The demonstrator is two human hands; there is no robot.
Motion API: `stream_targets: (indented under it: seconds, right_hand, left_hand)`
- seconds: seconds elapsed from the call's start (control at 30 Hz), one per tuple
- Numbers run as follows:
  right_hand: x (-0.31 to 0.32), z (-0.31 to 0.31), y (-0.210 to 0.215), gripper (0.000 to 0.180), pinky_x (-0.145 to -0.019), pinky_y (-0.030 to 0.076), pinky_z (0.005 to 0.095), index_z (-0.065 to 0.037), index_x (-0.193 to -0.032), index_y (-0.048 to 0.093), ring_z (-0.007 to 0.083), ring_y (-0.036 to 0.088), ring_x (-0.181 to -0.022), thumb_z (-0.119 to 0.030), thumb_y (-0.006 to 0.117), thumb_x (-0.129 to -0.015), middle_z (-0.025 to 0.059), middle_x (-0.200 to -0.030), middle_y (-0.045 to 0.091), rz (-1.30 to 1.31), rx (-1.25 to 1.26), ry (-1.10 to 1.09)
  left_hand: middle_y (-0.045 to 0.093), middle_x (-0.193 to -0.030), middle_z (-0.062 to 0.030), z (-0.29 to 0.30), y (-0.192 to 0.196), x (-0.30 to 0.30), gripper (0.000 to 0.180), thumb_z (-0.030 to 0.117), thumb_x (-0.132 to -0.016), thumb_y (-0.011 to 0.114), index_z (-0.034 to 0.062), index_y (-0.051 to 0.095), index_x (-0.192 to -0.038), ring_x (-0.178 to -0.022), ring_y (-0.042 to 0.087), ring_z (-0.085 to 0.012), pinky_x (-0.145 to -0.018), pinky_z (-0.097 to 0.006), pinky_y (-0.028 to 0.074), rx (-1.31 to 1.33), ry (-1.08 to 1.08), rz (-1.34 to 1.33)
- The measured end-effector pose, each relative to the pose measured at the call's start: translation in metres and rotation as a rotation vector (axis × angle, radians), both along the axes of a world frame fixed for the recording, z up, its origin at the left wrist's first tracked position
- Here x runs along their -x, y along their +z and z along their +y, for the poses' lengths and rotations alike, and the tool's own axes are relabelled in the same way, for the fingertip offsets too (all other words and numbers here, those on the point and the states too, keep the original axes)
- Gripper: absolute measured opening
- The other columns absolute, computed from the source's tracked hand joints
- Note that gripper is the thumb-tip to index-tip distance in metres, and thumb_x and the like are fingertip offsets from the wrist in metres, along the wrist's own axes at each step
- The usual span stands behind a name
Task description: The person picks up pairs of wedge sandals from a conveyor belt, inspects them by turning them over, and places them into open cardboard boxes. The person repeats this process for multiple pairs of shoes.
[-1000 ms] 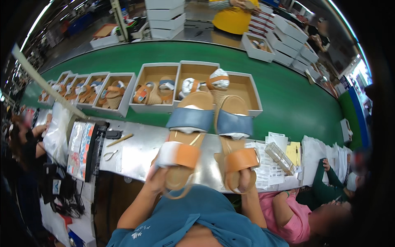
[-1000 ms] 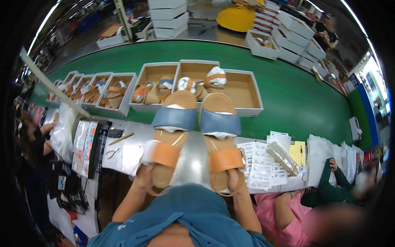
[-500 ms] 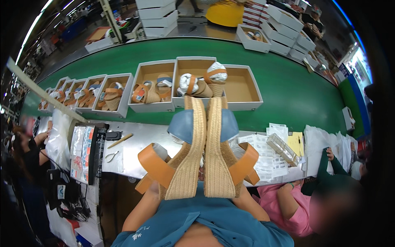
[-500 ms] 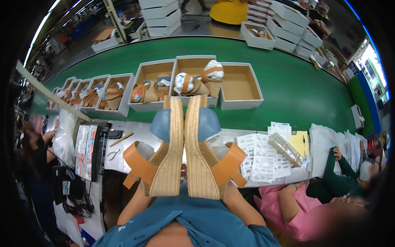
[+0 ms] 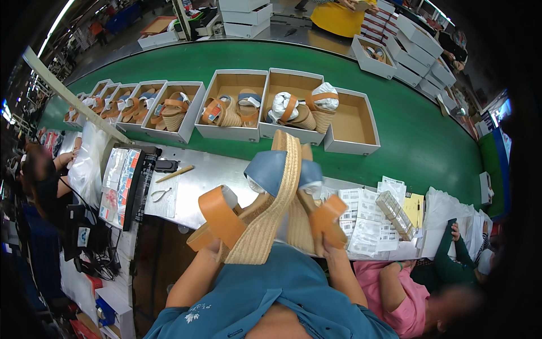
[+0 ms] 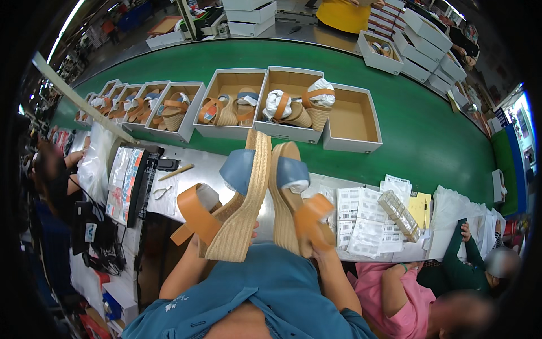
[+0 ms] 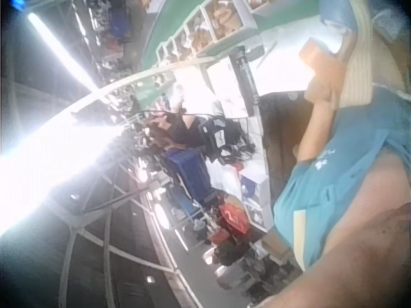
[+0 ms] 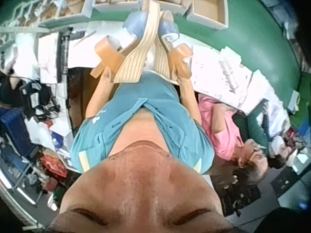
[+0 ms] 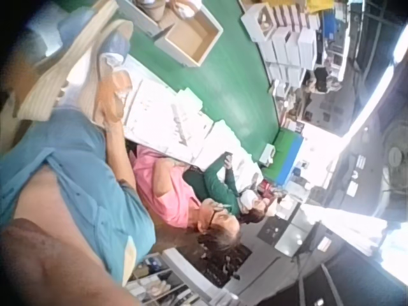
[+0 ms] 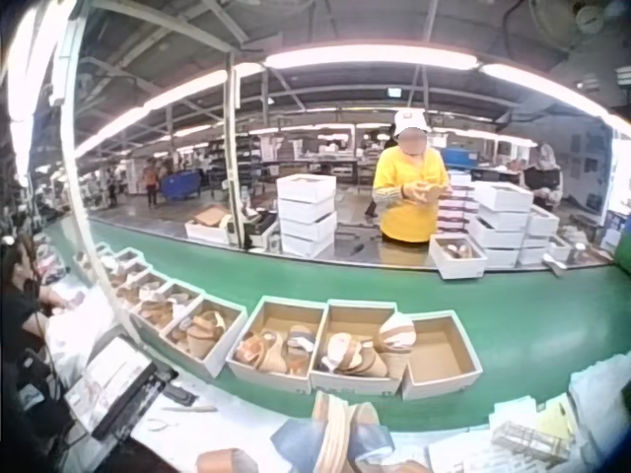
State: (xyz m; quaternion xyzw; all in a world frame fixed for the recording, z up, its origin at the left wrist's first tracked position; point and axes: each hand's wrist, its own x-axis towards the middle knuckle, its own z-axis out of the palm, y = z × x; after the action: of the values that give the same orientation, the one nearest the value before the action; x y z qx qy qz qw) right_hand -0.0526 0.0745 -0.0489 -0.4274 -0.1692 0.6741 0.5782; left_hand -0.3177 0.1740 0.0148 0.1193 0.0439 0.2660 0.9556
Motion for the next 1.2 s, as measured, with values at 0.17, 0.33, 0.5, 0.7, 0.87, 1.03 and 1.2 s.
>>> stream_targets:
  seconds: [0.17, 0.33, 0.5, 0.7, 0.87, 1.03, 1.2]
  right_hand:
    - [0.003, 0.017, -0.066, 0.053, -0.090, 0.047, 0.0310, 0.001, -0.130, 0.053, 0.0188, 0.061, -0.105, -0.038, 0.060, -0.095, 0.0111, -0.114, 0.064, -0.352, 0.199, 0.071]
    - [-0.048, 0.022, -0.013, 0.060, -0.098, 0.045, 0.0422, -0.002, -0.134, 0.050, 0.0394, 0.058, -0.114, -0.036, 0.068, -0.088, 0.0252, -0.119, 0.061, -1.526, -0.062, 0.921]
    - [-0.007, 0.075, 0.142, 0.082, -0.107, 0.037, 0.0426, -0.005, -0.143, 0.043, 0.0352, 0.045, -0.130, -0.030, 0.081, -0.075, 0.0212, -0.143, 0.041, -1.186, -0.760, 0.046]
    - [0.018, 0.076, 0.149, 0.087, -0.107, 0.037, 0.0440, -0.007, -0.141, 0.047, 0.0378, 0.043, -0.131, -0.034, 0.086, -0.068, 0.0235, -0.145, 0.036, -1.131, -0.925, 0.166]
    - [0.026, 0.075, 0.133, 0.062, -0.108, 0.035, 0.0426, -0.004, -0.139, 0.047, 0.0361, 0.044, -0.130, -0.029, 0.068, -0.087, 0.0232, -0.146, 0.035, -0.960, -0.933, 0.023]
    - [0.039, 0.077, 0.143, 0.054, -0.111, 0.030, 0.0410, 0.000, -0.143, 0.040, 0.0348, 0.039, -0.135, -0.025, 0.052, -0.097, 0.0225, -0.148, 0.035, -1.060, -0.840, -0.084]
    - [0.051, 0.082, 0.144, 0.066, -0.114, 0.027, 0.0406, -0.001, -0.150, 0.027, 0.0329, 0.031, -0.140, -0.025, 0.057, -0.096, 0.0208, -0.152, 0.029, -0.875, -0.714, -0.090]
  left_hand:
    - [0.044, -0.135, -0.0342, -0.007, -0.022, -0.002, 0.083, 0.057, -0.089, 0.056, 0.0010, 0.033, -0.146, -0.119, 0.054, -0.0459, -0.092, -0.056, 0.052, 0.060, -0.003, 0.102]
    - [0.046, -0.133, -0.0330, -0.020, -0.008, 0.017, 0.079, 0.053, -0.091, 0.055, 0.0002, 0.033, -0.146, -0.116, 0.056, -0.0439, -0.092, -0.052, 0.053, 0.175, -0.088, 0.127]
    - [0.052, -0.129, -0.0252, -0.030, -0.003, 0.035, 0.071, 0.042, -0.094, 0.058, -0.0002, 0.034, -0.145, -0.111, 0.060, -0.0321, -0.090, -0.041, 0.054, 0.170, -0.088, 0.187]
    - [0.054, -0.128, -0.0186, -0.036, -0.016, 0.067, 0.068, 0.038, -0.094, 0.060, 0.0005, 0.036, -0.145, -0.109, 0.059, -0.0244, -0.090, -0.036, 0.052, 0.085, 0.043, 0.350]
    - [0.055, -0.127, -0.0132, -0.037, -0.003, 0.076, 0.066, 0.034, -0.094, 0.061, 0.0010, 0.037, -0.145, -0.108, 0.058, -0.0180, -0.089, -0.031, 0.051, -0.105, 0.060, 0.512]
    - [0.057, -0.124, -0.0104, -0.022, 0.017, 0.054, 0.073, 0.041, -0.091, 0.063, 0.0003, 0.035, -0.146, -0.108, 0.058, -0.0140, -0.088, -0.028, 0.050, -0.555, 0.019, 0.664]
    - [0.058, -0.122, -0.0099, -0.020, 0.020, 0.033, 0.097, 0.056, -0.084, 0.065, -0.0020, 0.026, -0.150, -0.108, 0.057, -0.0139, -0.090, -0.029, 0.049, -0.704, 0.168, 0.701]
